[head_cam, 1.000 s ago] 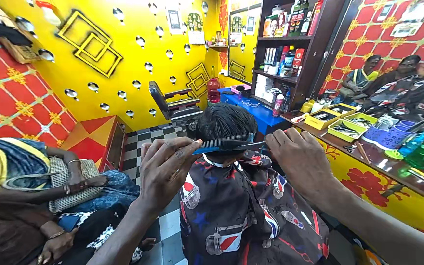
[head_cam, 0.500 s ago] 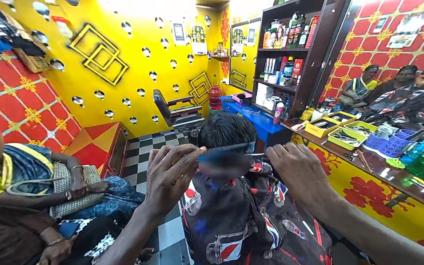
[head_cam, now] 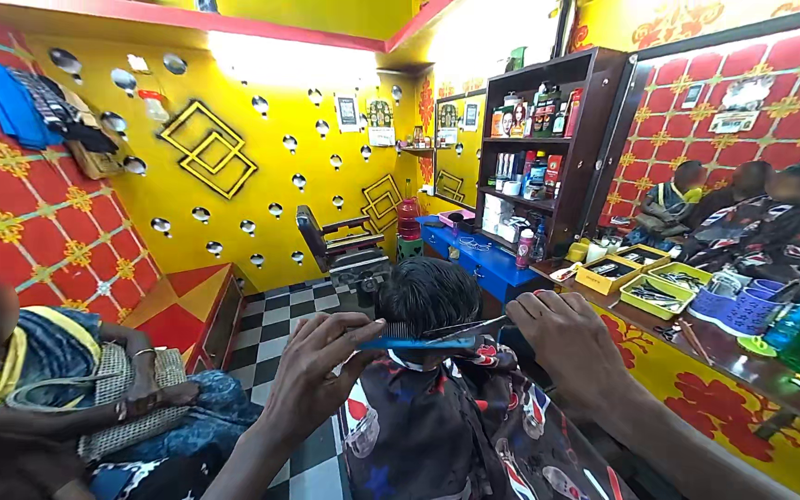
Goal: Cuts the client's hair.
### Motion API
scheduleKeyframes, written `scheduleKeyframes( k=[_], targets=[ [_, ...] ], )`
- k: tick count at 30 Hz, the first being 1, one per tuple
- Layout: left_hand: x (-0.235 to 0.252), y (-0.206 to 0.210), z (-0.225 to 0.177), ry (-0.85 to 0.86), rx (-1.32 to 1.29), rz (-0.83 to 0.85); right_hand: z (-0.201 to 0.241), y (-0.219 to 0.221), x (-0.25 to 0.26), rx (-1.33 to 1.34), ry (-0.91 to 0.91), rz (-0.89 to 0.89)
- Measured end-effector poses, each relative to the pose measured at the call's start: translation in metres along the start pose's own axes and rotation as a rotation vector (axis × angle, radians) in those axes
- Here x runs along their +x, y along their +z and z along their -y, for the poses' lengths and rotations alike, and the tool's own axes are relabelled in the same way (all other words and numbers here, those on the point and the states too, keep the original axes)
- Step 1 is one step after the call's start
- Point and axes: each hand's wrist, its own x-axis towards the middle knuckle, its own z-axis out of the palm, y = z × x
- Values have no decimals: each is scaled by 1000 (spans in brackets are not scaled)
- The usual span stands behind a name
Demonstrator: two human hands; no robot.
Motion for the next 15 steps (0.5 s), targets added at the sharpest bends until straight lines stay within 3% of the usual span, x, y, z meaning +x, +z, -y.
scheduleKeyframes(
  k=[5,11,15],
  targets=[
    [17,-5,-4,19,77,-81,-12,-1,-10,-6,18,7],
    [16,-2,-9,86,86,-146,0,-3,4,-51,63,134],
    [13,-3,-13,82,85,-134,7,-9,2,-1,7,86]
  ],
)
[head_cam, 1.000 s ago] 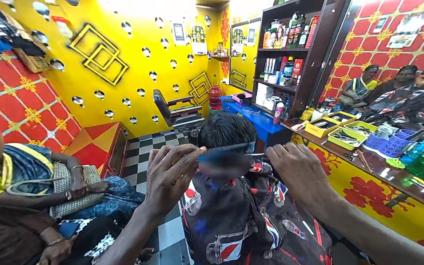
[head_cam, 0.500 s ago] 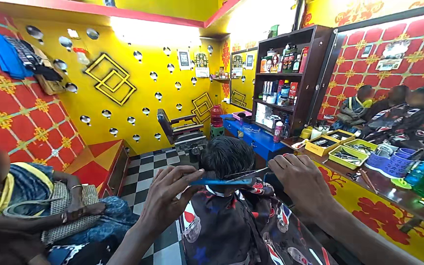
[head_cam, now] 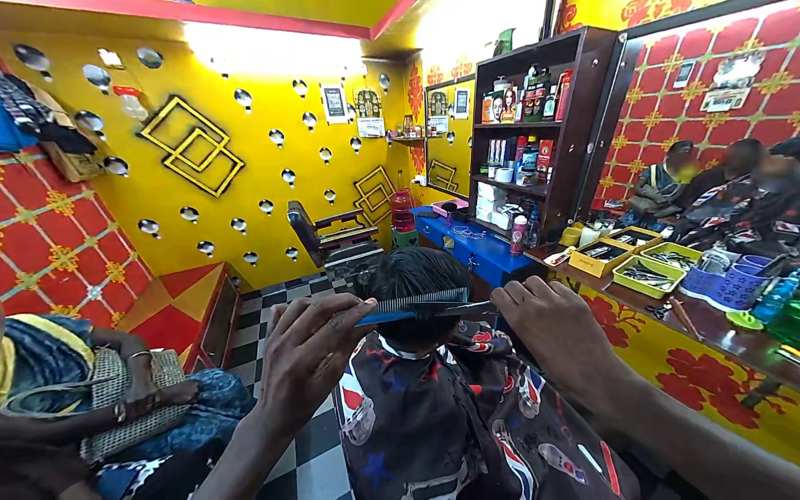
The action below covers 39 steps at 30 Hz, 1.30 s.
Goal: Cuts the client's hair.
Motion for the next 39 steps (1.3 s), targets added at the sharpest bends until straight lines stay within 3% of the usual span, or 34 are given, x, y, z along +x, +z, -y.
scheduleKeyframes(
  k=[7,13,17,21,25,32,37,39],
  targets=[
    [-3,-2,-5,-7,-28,13,-5,-1,-12,5,45,12],
    [-4,-2,-6,-33,-44,-4,3,-7,-9,96,-19,30],
    [-1,2,-7,-96,-38,-64,-3,-5,-16,198,71,-11],
    [0,2,8,-232,-168,70,-7,4,-27,304,169,-46],
    [-22,9,25,-180,-251,221,-7,9,-39,339,207,-86],
    [-72,32,28,-129,-240,255,-2,1,-42,242,203,-44],
    [-90,35,36,-347,-544,361,6,-12,-39,105,181,-26],
    [-87,34,37,-393,-635,328,10,-17,-37,59,170,-1]
  ],
)
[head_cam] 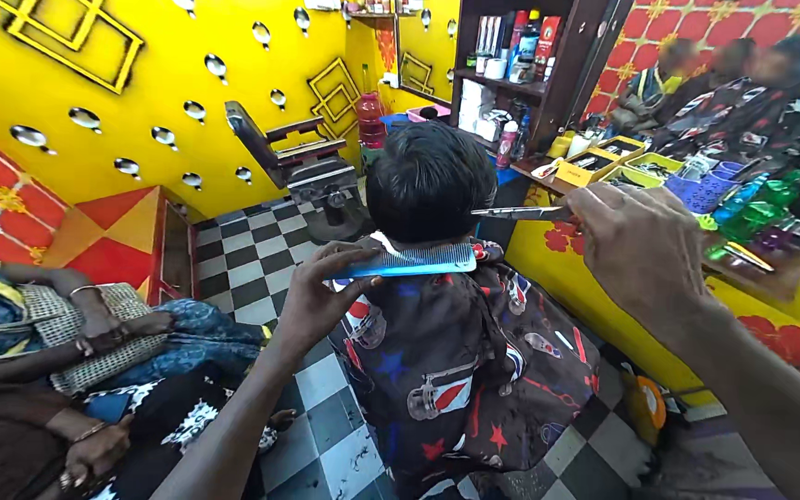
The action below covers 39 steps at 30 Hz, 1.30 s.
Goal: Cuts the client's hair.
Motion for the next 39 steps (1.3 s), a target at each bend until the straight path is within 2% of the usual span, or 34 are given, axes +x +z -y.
scheduleKeyframes(
  k=[3,9,21,27,34,39],
  targets=[
    [5,0,-1,60,18,-92,8,-6,4,-101,-2,87],
    [12,2,-8,194,159,-241,24,-4,5,-204,-31,90],
    [14,4,-16,310,283,-391,48,9,17,-307,-29,133],
    [14,5,-20,339,298,-410,51,4,9,-224,-106,145],
    [17,6,-20,406,299,-434,40,-2,-2,-187,-42,120],
    [15,4,-25,376,304,-417,51,-2,5,-266,39,123]
  ],
)
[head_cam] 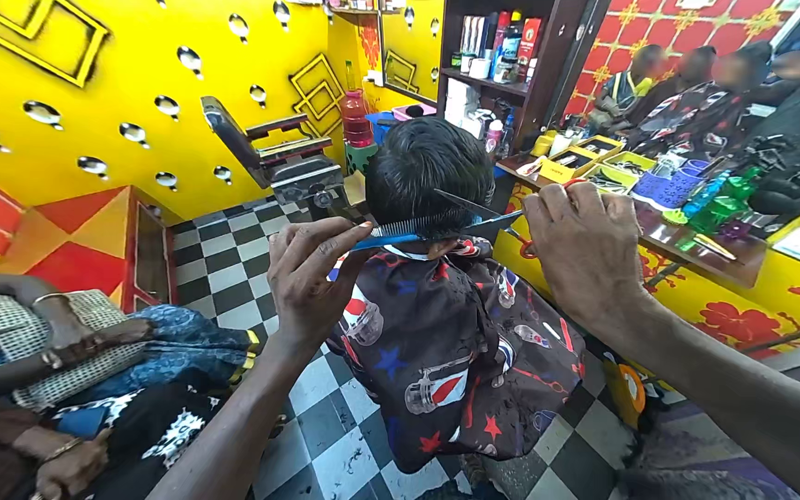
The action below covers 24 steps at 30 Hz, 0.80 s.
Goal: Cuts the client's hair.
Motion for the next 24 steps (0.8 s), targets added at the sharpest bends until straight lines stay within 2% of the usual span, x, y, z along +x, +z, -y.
scheduleKeyframes(
  k=[6,16,21,24],
  targets=[
    [4,-1,-1,2,-11,-13,2,-10,-2,41,-118,-1],
    [7,-1,-2,-2,-14,-3,2,-6,0,3,-29,-16],
    [7,0,-3,-17,-23,-14,2,-13,-3,17,-130,8],
    [0,1,-4,-23,-73,-3,-4,-19,-8,56,-116,46]
  ],
)
